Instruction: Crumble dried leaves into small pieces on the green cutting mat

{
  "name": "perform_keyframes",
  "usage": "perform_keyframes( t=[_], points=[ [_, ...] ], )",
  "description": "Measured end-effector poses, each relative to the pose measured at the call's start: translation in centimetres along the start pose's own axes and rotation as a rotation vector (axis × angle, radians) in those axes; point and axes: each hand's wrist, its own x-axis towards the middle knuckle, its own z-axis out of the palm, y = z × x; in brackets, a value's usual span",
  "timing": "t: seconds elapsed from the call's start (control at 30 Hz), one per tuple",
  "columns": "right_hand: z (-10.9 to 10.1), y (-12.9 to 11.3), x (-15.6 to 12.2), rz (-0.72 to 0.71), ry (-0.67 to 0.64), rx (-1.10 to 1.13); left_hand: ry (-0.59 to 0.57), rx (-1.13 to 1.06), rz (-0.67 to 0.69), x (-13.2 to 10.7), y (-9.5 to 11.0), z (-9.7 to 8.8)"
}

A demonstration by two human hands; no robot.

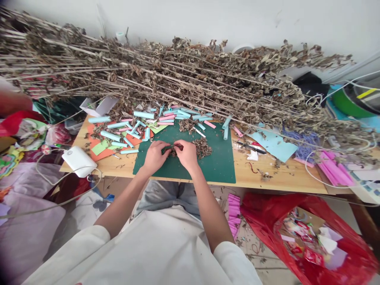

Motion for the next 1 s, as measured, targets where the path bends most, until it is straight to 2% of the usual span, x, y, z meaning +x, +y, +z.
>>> perform_keyframes(
  t=[0.17, 0.4, 0.57, 0.67, 0.77, 0.87, 1.0],
  points=[
    [0.2, 0.3, -0.4, 0.058, 0.009, 0.137, -0.024, -0.044, 0.008, 0.0, 0.0, 0.2],
    [0.4, -0.2, -0.6, 0.078, 0.087, 0.273, 0.027, -0.168, 0.009, 0.4, 0.5, -0.2],
    [0.2, -1.1, -0.8, 0.092, 0.126, 0.417, 0.08, -0.423, -0.139, 0.3, 1.6, -0.5],
    [0.2, -1.3, -1.1, 0.035, 0.141, 0.386, 0.104, -0.638, -0.245, 0.1, 1.8, -0.1],
    [0.3, -1.2, -1.5, 0.005, 0.1, 0.363, 0.102, -0.861, -0.326, 0.1, 1.8, 0.2],
    [0.5, -1.0, -1.8, -0.012, 0.087, 0.329, 0.067, -0.948, -0.379, 0.1, 1.6, 0.2],
    [0.8, -1.0, -1.9, -0.02, 0.149, 0.304, 0.055, -0.991, -0.424, 0.2, 1.5, 0.0]
  ],
)
